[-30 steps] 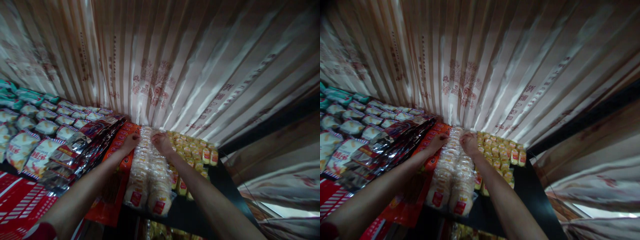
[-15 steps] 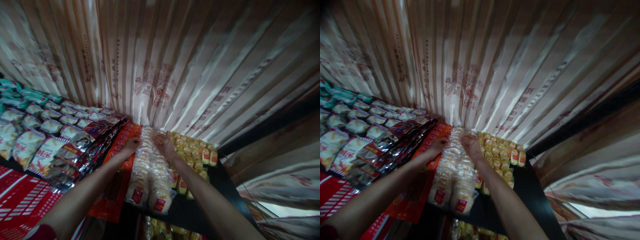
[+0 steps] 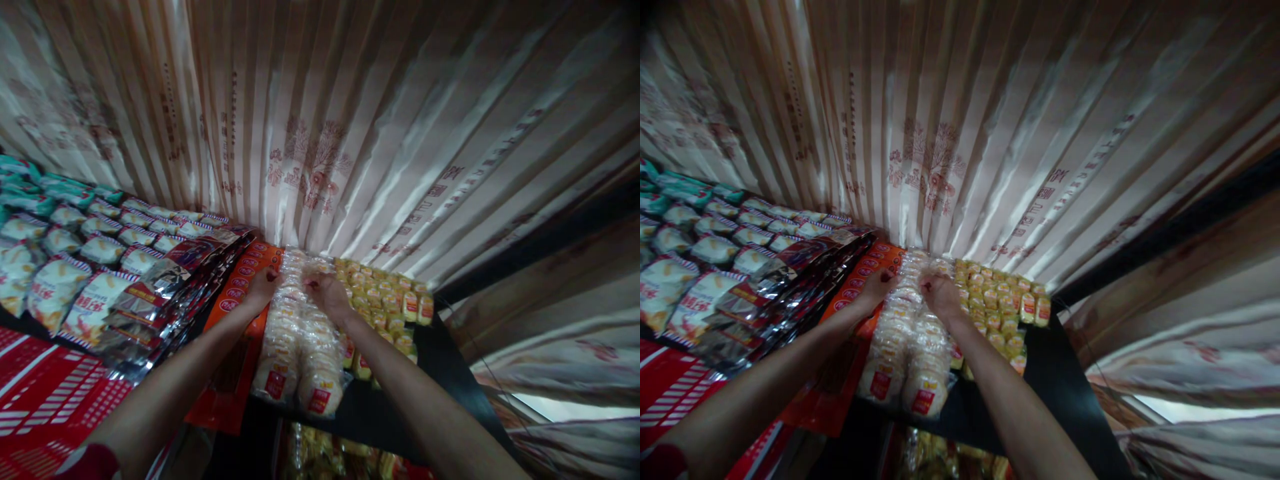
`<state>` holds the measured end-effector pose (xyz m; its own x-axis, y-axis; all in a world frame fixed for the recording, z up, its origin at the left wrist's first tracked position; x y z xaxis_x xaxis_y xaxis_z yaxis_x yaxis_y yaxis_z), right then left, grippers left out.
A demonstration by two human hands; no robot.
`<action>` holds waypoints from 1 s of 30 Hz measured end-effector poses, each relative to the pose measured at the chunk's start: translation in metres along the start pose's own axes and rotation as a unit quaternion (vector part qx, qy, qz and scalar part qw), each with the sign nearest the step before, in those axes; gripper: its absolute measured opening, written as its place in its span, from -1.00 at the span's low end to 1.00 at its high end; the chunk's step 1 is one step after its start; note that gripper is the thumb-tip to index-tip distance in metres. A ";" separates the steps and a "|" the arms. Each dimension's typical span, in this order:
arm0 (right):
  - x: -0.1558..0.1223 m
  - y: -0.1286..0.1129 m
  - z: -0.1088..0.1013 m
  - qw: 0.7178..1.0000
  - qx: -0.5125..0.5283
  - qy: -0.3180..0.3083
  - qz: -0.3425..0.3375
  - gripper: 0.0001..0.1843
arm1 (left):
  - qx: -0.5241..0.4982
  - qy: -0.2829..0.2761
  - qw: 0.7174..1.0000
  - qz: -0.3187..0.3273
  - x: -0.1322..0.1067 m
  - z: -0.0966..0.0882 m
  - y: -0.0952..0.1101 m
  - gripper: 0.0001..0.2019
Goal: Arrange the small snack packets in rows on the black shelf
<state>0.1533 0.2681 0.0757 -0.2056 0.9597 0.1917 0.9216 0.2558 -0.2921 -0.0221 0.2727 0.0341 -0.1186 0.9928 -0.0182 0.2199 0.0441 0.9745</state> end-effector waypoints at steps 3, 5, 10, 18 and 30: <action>0.000 0.001 0.003 1.000 -0.014 0.002 0.002 -0.86 | 0.068 -0.017 0.998 0.003 -0.011 -0.009 0.003 -0.72; 0.001 0.002 0.006 1.000 -0.017 0.001 -0.002 -0.86 | 0.071 -0.074 0.995 0.002 -0.019 -0.008 0.004 -0.72; 0.001 0.002 0.007 1.000 -0.011 0.022 -0.012 -0.87 | -0.003 -0.110 0.994 0.003 -0.028 -0.004 0.008 -0.88; -0.011 -0.005 -0.006 0.996 0.025 0.045 -0.072 -0.89 | -0.108 -0.072 0.992 -0.010 -0.021 0.006 -0.002 -0.88; -0.014 -0.010 -0.002 0.998 -0.058 0.010 -0.006 -0.83 | 0.044 -0.083 0.995 0.027 -0.033 -0.016 0.001 -0.83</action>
<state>0.1482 0.2515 0.0777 -0.2116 0.9539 0.2129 0.9514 0.2510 -0.1787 -0.0334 0.2377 0.0389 0.0553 0.9984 -0.0102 0.3070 -0.0073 0.9517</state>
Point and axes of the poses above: each hand's wrist, its own x-axis towards the middle knuckle, its own z-axis out of the palm, y = z × x, the point moved 6 cm from there along x, towards the middle knuckle, and after that the axes turned 2 degrees about -x, right-handed, at the moved point
